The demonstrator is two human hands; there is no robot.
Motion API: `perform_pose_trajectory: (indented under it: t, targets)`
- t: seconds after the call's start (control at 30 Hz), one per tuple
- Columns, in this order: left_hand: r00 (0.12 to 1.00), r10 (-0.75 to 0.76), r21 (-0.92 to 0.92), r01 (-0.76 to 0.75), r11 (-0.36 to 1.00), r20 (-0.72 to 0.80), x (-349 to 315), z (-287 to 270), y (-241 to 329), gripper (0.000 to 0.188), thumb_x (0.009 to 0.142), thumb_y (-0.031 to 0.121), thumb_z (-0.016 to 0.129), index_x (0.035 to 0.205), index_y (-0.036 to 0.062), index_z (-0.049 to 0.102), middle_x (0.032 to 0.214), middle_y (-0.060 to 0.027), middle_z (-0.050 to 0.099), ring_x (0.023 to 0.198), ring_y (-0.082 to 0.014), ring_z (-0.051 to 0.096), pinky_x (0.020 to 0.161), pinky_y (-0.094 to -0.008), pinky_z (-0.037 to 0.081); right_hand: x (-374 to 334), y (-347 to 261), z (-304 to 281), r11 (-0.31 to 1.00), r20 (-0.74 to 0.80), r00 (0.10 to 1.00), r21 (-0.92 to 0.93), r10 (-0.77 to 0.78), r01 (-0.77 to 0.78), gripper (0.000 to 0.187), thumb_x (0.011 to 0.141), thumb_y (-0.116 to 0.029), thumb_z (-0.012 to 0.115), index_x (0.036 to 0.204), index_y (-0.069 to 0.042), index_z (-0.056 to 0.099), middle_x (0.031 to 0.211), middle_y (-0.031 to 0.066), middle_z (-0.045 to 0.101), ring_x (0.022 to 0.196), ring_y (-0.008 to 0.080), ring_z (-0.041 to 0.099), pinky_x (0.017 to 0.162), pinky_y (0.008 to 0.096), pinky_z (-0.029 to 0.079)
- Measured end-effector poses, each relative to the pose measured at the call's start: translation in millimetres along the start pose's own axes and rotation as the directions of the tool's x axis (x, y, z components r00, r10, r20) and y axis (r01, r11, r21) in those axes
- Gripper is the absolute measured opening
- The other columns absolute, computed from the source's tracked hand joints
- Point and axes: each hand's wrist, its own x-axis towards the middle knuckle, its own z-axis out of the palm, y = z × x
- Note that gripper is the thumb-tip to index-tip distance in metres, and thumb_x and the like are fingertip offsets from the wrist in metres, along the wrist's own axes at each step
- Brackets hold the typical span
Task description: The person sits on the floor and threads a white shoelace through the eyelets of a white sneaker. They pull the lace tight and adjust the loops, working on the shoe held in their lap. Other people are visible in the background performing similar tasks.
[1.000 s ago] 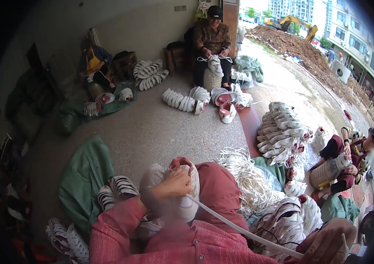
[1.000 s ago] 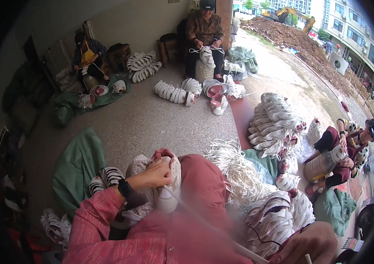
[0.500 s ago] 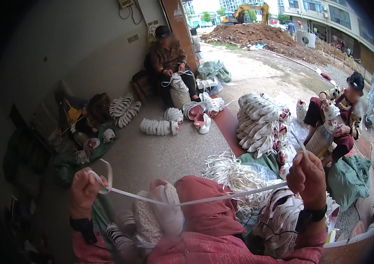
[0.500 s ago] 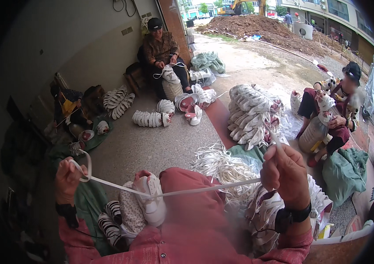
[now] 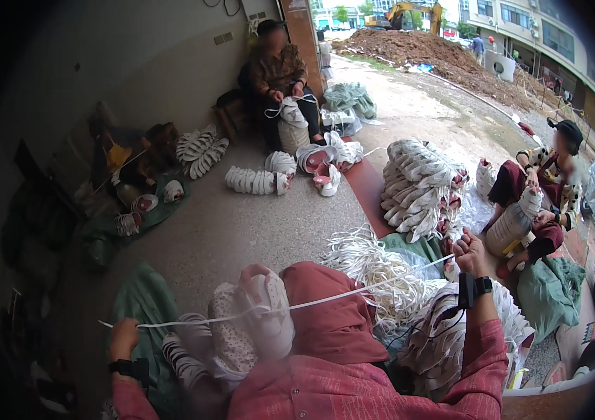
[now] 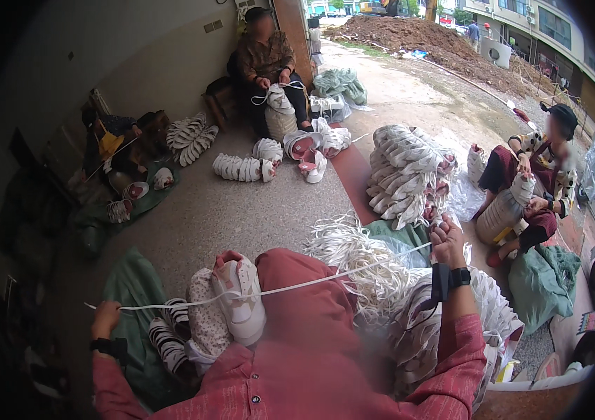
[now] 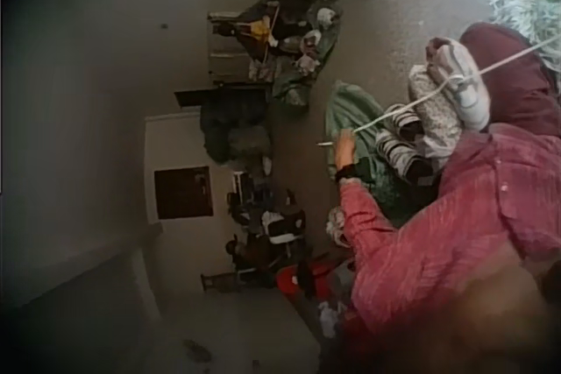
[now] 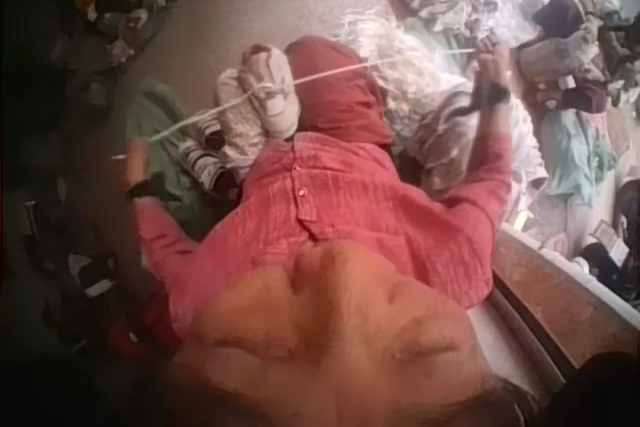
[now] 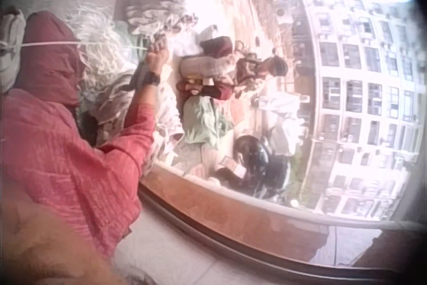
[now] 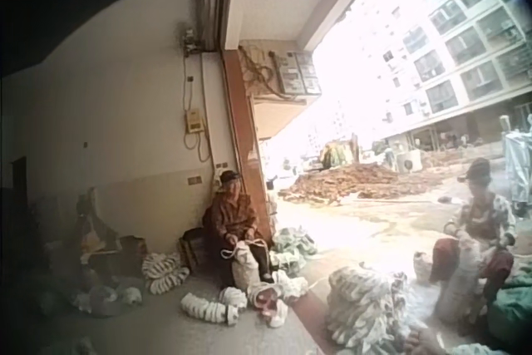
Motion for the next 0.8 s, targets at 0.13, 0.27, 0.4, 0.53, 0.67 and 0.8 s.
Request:
perform_pose_trajectory:
  t: [0.13,0.27,0.4,0.53,0.67,0.8]
  targets:
    - [0.926,0.359,-0.691,-0.335,0.641,-0.115,3.9,-29.6,131.0,0.029,0.088,0.010,0.064,0.116,0.0011,0.065,0.105,-0.0172,0.066,0.099,-0.0310,0.066,0.085,-0.0368,0.052,19.3,40.7,14.7,0.855,0.024,0.994,-0.508,-0.105,0.102,0.020,0.100,-0.017,0.058,0.080,-0.015,0.052,0.055,-0.0101,0.035,0.038,0.0039,0.024,0.035,0.0237,0.015]
    - [0.809,0.452,-0.772,-0.543,0.329,-0.376,6.1,-60.3,207.6,0.015,0.088,0.007,0.067,0.102,0.0016,0.069,0.095,-0.0127,0.067,0.090,-0.0279,0.067,0.079,-0.0352,0.052,-38.3,164.0,95.3,0.260,0.422,0.906,-0.878,0.028,0.401,0.021,0.097,-0.024,0.063,0.100,-0.004,0.069,0.072,-0.0032,0.058,0.056,0.0034,0.047,0.047,0.0214,0.035]
    - [0.608,0.538,-0.612,-0.765,0.200,-0.584,28.5,-62.3,263.2,0.013,0.086,0.003,0.069,0.099,0.0022,0.070,0.092,-0.0078,0.066,0.087,-0.0212,0.066,0.078,-0.0325,0.052,-89.9,271.4,130.1,0.066,0.702,0.592,-0.665,0.396,0.744,0.014,0.097,-0.007,0.060,0.103,0.002,0.067,0.092,0.0064,0.067,0.085,0.0161,0.062,0.078,0.0298,0.049]
    - [0.597,0.595,-0.684,-0.722,0.106,-0.538,45.4,-55.3,304.5,0.017,0.080,0.003,0.072,0.097,0.0037,0.070,0.088,-0.0067,0.063,0.083,-0.0217,0.063,0.075,-0.0327,0.051,-110.7,334.5,134.6,0.133,0.717,0.349,-0.522,0.603,0.843,0.014,0.092,-0.014,0.061,0.094,-0.002,0.067,0.088,0.0120,0.064,0.081,0.0305,0.062,0.070,0.0396,0.048]
    - [0.639,0.612,-0.747,-0.654,0.116,-0.465,47.8,-45.1,313.1,0.017,0.076,0.006,0.072,0.093,0.0050,0.069,0.087,-0.0052,0.061,0.083,-0.0218,0.061,0.076,-0.0334,0.049,-119.4,347.4,122.3,0.115,0.715,0.162,-0.322,0.680,0.940,0.011,0.090,-0.014,0.059,0.093,-0.005,0.066,0.087,0.0109,0.064,0.087,0.0317,0.063,0.079,0.0414,0.046]
    - [0.612,0.613,-0.708,-0.696,0.120,-0.499,48.9,-40.4,317.4,0.014,0.075,0.009,0.072,0.088,0.0055,0.068,0.085,-0.0042,0.059,0.087,-0.0213,0.059,0.079,-0.0354,0.047,-131.0,344.4,122.4,0.068,0.694,0.177,-0.311,0.698,0.948,0.010,0.090,-0.015,0.059,0.091,-0.006,0.063,0.085,0.0092,0.063,0.087,0.0293,0.062,0.081,0.0408,0.043]
